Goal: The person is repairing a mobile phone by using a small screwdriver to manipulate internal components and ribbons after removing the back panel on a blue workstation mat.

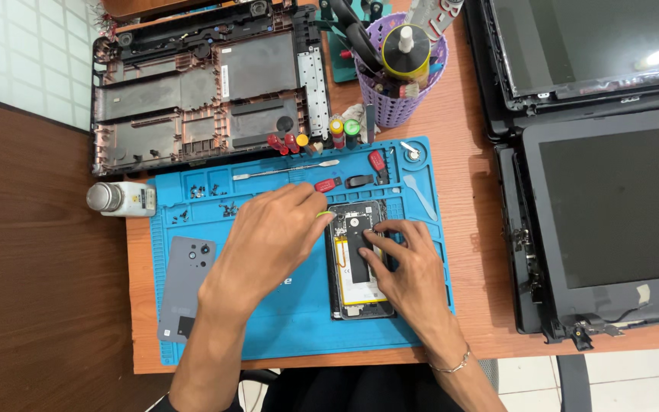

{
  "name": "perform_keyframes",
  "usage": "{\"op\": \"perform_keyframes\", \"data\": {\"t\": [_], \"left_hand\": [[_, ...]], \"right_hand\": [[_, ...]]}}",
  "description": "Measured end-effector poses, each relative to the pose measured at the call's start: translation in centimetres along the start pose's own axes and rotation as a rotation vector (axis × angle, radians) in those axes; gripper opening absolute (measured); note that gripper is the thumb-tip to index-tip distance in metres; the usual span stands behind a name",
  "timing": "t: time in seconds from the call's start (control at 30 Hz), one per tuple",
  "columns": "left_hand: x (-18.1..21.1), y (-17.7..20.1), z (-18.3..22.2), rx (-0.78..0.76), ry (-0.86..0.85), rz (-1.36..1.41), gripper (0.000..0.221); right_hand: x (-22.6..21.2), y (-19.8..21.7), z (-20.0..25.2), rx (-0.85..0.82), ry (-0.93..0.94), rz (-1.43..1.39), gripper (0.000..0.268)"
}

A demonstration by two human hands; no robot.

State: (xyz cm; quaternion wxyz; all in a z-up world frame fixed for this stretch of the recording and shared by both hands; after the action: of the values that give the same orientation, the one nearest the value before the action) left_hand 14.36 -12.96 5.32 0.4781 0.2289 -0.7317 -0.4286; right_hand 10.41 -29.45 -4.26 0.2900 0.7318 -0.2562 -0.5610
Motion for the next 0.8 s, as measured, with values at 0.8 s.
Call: {"op": "perform_keyframes", "data": {"t": [0.8], "left_hand": [[3.9, -1.5, 4.7, -0.199, -0.005, 0.035, 0.016]], "right_hand": [[-0.8, 1.4, 1.0, -0.291, 0.084, -0.128, 0.033]]}}
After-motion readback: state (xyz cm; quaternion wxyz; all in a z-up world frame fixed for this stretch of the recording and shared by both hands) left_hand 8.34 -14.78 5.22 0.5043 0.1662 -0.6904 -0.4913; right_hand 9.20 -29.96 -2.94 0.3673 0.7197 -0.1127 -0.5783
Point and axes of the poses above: each hand's wrist, its own z-axis away from the middle knuckle, its own y-axis out of the back of the hand, x = y × z, the point moved 7 cm from there along -z, towards the middle knuckle, and after that the axes turned 3 degrees about z, right-handed, at the moved point
